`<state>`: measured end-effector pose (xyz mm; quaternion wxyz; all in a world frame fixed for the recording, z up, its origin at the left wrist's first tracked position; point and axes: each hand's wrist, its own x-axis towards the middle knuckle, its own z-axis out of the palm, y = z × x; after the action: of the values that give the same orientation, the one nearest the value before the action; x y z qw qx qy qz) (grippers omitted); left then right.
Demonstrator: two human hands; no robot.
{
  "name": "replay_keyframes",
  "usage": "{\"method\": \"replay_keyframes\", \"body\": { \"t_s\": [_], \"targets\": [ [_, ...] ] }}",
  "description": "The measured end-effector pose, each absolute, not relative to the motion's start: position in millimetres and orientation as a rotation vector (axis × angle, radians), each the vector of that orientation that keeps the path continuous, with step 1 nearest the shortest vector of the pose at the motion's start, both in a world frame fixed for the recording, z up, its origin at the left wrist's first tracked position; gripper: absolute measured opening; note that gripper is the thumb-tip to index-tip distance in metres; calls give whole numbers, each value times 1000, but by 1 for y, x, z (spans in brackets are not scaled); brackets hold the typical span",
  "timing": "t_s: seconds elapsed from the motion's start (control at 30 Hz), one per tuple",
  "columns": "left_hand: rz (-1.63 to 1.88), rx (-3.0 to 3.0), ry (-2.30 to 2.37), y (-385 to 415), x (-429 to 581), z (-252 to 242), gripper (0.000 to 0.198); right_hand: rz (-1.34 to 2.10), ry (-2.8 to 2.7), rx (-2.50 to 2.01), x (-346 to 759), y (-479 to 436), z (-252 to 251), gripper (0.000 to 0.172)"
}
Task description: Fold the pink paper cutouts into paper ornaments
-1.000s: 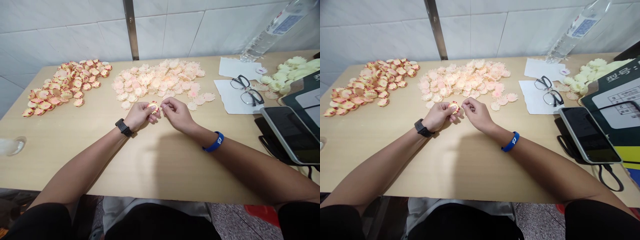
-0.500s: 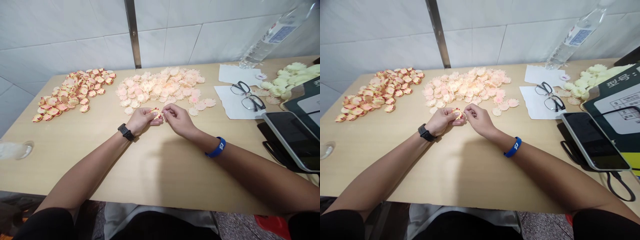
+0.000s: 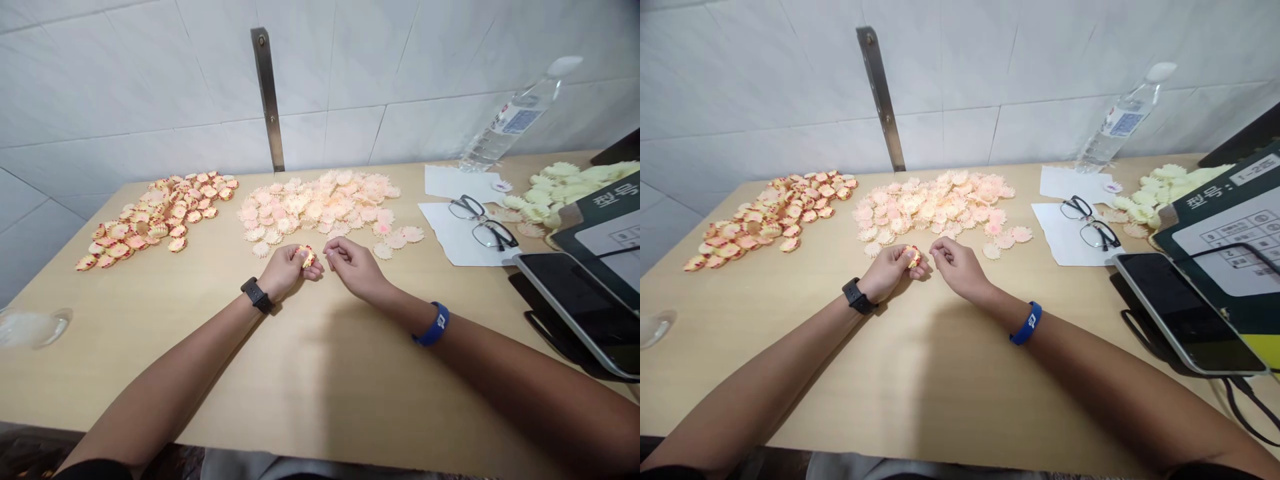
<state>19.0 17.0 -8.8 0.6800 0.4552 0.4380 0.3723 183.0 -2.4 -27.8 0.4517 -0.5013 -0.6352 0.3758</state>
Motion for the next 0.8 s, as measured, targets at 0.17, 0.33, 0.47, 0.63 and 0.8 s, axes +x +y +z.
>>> {"method": "replay_keyframes", "body": {
  "t_s": [0.17, 0.33, 0.47, 0.63, 0.8],
  "targets": [
    [857, 860, 901, 19, 16, -9, 23, 958, -1563, -1224, 183, -1, -29, 18],
    [761, 939, 967, 19, 17, -3, 26, 943, -1589, -1237, 183, -1, -30, 18],
    [740, 1074, 1081, 17, 19, -4, 34, 948, -1608, -1247, 183, -1, -30, 19],
    [831, 1164, 1002, 15, 19, -6, 29, 940, -1605, -1256, 183, -2, -29, 20],
    [977, 1010, 885, 16, 21, -9, 19, 969, -1559, -1226, 182, -2, -28, 22]
  ]
}}
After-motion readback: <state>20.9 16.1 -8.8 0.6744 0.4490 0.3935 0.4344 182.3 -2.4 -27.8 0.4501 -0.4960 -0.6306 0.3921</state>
